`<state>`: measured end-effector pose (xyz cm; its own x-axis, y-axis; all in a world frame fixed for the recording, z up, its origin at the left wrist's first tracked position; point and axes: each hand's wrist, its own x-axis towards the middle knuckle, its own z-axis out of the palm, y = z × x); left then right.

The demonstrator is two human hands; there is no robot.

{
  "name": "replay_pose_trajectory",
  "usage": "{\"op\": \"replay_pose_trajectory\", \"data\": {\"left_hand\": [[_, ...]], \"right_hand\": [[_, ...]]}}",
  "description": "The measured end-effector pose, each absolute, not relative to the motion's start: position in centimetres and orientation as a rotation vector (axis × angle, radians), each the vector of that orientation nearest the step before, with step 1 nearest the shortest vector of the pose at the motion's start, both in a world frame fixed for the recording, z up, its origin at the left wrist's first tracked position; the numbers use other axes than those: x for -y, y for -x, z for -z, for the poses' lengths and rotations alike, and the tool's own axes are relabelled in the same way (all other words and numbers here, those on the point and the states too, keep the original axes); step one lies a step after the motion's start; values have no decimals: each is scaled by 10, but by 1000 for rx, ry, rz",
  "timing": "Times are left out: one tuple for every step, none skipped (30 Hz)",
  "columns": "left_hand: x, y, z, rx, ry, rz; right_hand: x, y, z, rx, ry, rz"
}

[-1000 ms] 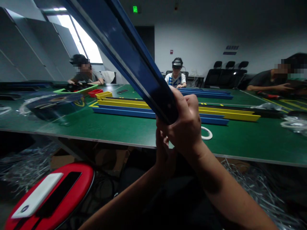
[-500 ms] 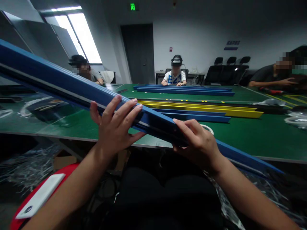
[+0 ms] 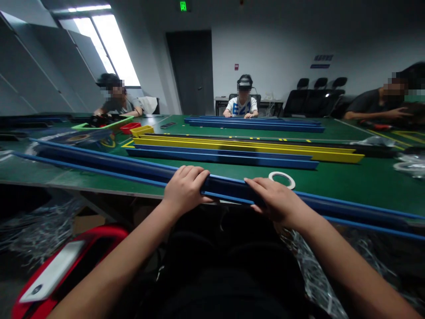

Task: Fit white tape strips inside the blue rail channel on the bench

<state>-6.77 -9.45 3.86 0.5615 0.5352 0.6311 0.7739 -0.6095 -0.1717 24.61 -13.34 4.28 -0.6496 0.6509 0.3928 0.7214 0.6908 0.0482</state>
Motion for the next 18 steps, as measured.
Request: {"op": "replay_pose_trajectory", "data": {"left_hand": [[93,64,-35,1076,2377,744],[92,61,-32,1092,2393,741],[91,58,-29,1106,2410,736],[90,55,-25,1119,2428,731],[88,52,-22,1130,2445,724],[87,49,-19,1139,2460,716],[86,46,-15,1148,2470,712],[85,43,-12,1157,2476,708],[84,41,-8,1169,2481,705],[83,39,-4,1181,2485,701],[82,36,-1,1191,2490,696],[81,35,3,1201,2496,690],[80,33,6,1209,2503,683],[79,31,9,1216,2510,678],[78,30,12,1224,2515,673],[76,28,14,1232,2520,668],[75,27,16,1241,2525,661],[73,26,17,1249,2529,652]], "right_hand": [[131,-249,-39,2556,1069,274],[129,-252,-36,2553,1056,262],[127,-255,-33,2549,1040,247],[125,-258,-29,2545,1025,227],[123,-261,-26,2538,1010,203],[121,-264,-24,2534,999,177],[120,-266,-21,2532,995,153],[118,-268,-19,2533,995,134],[117,-270,-17,2536,1001,119],[116,-272,-15,2539,1015,108],[114,-273,-13,2545,1034,99],[113,-275,-11,2552,1058,92],[112,-276,-10,2560,1081,89],[111,-277,-8,2570,1104,90],[110,-279,-6,2580,1127,94],[109,-280,-4,2588,1147,98],[108,-281,-3,2594,1165,100],[107,-282,-1,2594,1181,98]]}}
